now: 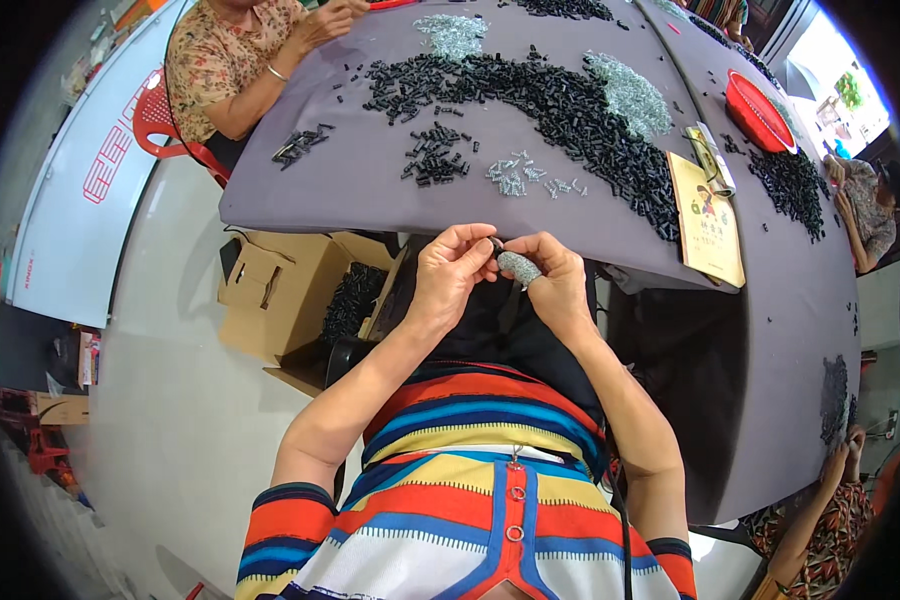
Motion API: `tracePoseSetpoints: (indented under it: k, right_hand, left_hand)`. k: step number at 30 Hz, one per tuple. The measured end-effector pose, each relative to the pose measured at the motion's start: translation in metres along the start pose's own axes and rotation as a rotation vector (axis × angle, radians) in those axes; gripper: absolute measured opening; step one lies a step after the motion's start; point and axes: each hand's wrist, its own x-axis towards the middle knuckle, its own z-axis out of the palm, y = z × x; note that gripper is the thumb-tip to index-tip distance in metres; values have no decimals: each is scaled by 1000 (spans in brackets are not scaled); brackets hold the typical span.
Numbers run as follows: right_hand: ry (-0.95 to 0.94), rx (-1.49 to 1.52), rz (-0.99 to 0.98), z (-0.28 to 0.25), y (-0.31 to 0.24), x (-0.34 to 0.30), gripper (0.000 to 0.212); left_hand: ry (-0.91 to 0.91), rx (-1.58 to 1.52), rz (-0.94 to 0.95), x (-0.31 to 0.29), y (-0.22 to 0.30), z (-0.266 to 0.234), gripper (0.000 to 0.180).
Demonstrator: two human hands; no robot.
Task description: The person assembles small parts by hand, repeatedly picking up plastic components and metal pieces from the table and fitting them together.
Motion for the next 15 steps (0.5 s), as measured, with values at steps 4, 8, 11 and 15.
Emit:
tracePoseSetpoints:
  k: [4, 8, 11, 15]
  right_hand:
    - [-5, 52, 3, 1, -1, 0, 22]
    - [2, 96, -3, 2, 0, -1, 23]
    - [3, 94, 5, 2, -2, -1, 25]
    - [11, 108, 49, 3, -5, -1, 26]
  left_hand:
    - [21, -34, 12, 0, 2, 3, 15]
    - [49, -29, 35, -1, 2, 5, 15]
    - [58, 9, 74, -1, 2, 5, 13]
    - [74, 120, 131, -3, 4, 7, 12]
